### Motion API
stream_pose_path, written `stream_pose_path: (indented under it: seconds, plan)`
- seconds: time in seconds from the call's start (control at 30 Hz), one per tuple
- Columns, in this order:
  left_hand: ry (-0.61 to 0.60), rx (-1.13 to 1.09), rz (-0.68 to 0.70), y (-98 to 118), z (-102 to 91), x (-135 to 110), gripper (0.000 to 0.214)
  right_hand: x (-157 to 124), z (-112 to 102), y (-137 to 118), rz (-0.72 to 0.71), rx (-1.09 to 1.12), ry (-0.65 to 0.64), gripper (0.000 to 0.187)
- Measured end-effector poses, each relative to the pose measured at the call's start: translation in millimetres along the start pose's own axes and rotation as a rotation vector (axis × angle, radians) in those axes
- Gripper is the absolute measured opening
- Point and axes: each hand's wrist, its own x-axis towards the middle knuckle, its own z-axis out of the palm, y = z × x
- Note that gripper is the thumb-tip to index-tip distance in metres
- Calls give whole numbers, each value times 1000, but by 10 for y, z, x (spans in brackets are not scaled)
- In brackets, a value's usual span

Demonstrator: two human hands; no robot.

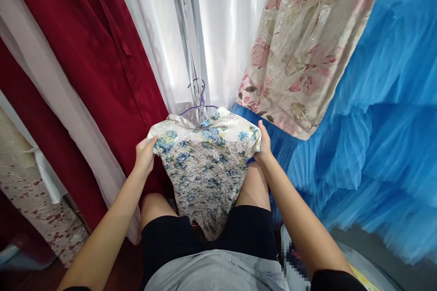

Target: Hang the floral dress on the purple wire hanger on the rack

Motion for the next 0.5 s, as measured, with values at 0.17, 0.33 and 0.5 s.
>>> stream_pose_path:
  seconds: [0.17,0.33,0.5]
  plan:
    - [20,-78,106,529,191,65,38,-74,-97,-192,73,170,165,60]
    - [-195,199,285,864,352,165,63,-346,-55,-407,-41,199,279,62]
    - [-156,875,739,623,461,-72,93,-1389,100,-566,-48,163,423,44]
